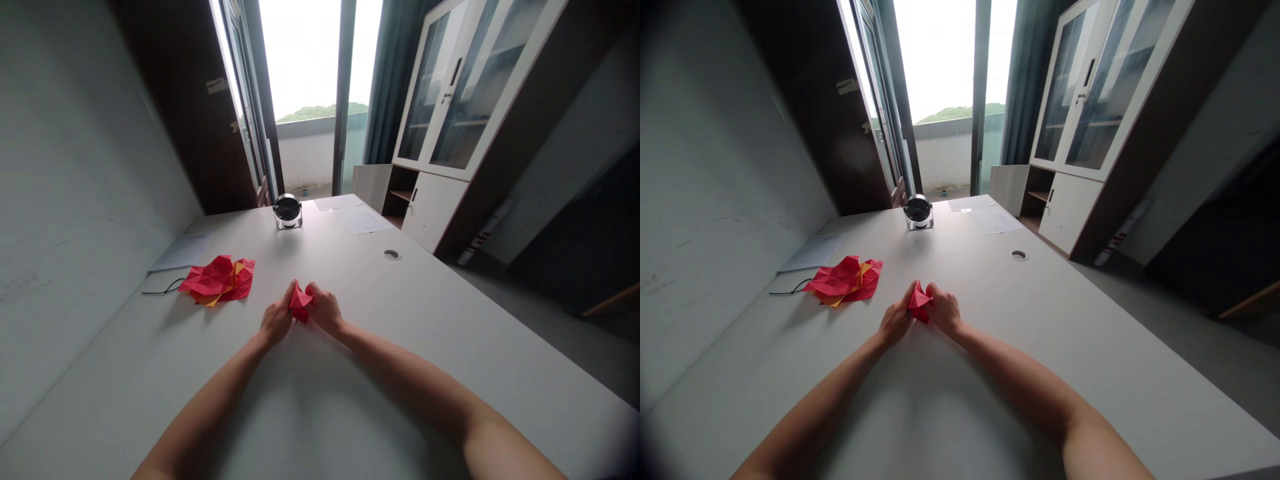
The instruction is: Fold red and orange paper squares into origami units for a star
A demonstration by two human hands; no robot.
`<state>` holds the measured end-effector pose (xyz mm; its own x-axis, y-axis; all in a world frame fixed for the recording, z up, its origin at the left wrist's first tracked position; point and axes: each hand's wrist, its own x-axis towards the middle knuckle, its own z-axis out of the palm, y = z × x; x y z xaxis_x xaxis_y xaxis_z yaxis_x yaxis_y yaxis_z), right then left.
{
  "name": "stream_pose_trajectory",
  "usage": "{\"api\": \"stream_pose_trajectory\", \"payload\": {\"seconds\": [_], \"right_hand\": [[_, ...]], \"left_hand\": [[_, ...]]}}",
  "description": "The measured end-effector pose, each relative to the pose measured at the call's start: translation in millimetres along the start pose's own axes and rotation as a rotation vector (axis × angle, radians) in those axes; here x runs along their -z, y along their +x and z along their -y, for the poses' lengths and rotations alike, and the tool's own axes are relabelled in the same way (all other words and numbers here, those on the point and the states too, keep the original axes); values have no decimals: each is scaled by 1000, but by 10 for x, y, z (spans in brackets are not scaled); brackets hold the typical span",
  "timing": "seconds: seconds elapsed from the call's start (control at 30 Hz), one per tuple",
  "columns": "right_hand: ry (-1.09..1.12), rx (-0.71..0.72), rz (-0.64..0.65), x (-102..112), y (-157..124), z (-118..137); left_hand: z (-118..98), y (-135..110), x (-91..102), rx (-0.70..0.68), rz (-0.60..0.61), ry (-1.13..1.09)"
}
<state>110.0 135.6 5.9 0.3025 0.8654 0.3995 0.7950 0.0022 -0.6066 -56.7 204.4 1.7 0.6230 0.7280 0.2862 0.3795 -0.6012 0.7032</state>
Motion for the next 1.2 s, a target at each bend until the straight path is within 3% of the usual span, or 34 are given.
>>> {"api": "stream_pose_trajectory", "payload": {"seconds": [0.2,0.37,0.57,0.8,0.97,1.2], "right_hand": [[-1,96,15,29,-23,30],[84,196,56,50,12,-59],[244,163,62,97,65,-145],[372,161,137,73,57,-152],[438,36,82,15,79,-185],[523,4,64,66,84,-213]], "left_hand": [[19,21,-18,-86,63,-68],[112,32,42,-145,183,-326],[134,34,69,-116,244,-549],[139,62,85,17,107,-599],[158,71,41,57,65,-696],[171,90,-4,80,44,-679]]}}
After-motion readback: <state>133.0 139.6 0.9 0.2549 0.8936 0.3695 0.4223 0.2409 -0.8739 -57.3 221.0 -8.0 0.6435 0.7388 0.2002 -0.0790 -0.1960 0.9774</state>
